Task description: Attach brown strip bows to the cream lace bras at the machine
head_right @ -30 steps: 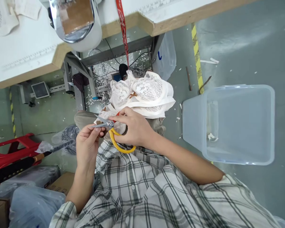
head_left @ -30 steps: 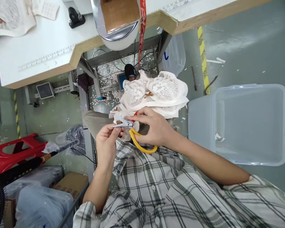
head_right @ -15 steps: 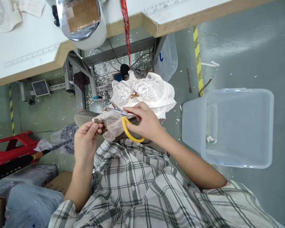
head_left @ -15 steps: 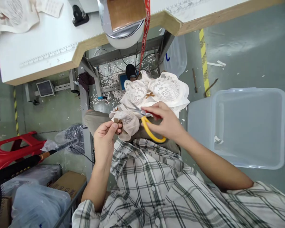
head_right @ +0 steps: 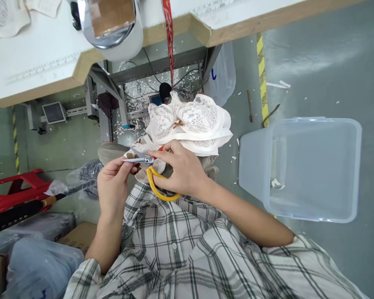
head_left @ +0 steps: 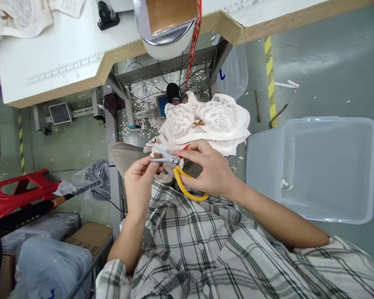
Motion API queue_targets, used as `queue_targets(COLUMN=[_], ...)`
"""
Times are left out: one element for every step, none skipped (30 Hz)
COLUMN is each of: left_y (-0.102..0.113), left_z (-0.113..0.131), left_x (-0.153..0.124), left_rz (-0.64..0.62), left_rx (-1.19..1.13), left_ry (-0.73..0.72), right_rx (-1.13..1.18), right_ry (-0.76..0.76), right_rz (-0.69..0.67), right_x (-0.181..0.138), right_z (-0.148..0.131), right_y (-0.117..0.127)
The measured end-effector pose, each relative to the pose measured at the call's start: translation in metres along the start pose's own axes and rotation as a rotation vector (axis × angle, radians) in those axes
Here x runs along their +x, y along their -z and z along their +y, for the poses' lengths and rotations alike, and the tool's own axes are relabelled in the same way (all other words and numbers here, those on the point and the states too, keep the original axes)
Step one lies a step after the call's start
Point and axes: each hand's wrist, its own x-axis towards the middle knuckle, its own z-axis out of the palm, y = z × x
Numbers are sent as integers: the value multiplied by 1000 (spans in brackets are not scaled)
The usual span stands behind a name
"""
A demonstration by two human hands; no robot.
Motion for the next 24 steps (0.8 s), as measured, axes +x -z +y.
queue_targets(left_y=[0,-1,-1,-1,-2,-2,-2,-2,-3,-3,-4,-5,-5,-5,-6,-5,-5,-5,-5,-5,-5,-6,-6,-7], left_z=[0,1,1,1,1,0,0,-1,-2,-3,-4,-5,-6,-7,-7,-8,-8,-9,-9,-10,-10,-11,-11,-12], left_x=[0,0,0,0,0,0,0,0,0,0,-1,-1,-1,-1,-2,-1,-1,-1,0,0,0,0,0,-1], left_rz=[3,7,10,13,14,13,12,9,6,3,1,1,3,7,12,20,30,43,58,72,84,88,82,69], left_rx=[12,20,25,29,31,32,29,21,11,1,-11,-25,-38,-52,-63,-72,-79,-82,-86,-91,-96,-94,-82,-64], left_ry=[-7,-12,-17,-19,-19,-20,-20,-18,-12,-4,7,18,27,32,37,41,45,50,54,56,55,50,45,39], right_rx=[-6,-10,-11,-8,-3,3,8,10,10,11,13,19,30,45,59,73,85,94,100,103,105,107,108,107], right_ry=[-1,-4,-9,-16,-24,-33,-38,-42,-42,-40,-38,-37,-39,-44,-50,-59,-70,-84,-100,-115,-129,-137,-141,-141], right_rz=[0,-1,-2,-3,-4,-5,-2,3,9,13,17,18,15,10,6,0,-8,-19,-28,-36,-42,-46,-46,-46], right_x=[1,1,1,2,2,3,4,5,6,7,8,8,9,9,9,8,7,6,6,5,4,4,5,5], right_z=[1,2,2,2,3,2,2,1,0,0,-1,-2,-2,-1,0,2,5,7,9,11,12,12,11,10], right_y=[0,-1,-1,-1,-2,-2,-3,-4,-5,-6,-7,-9,-10,-11,-12,-13,-13,-12,-12,-11,-10,-10,-10,-10])
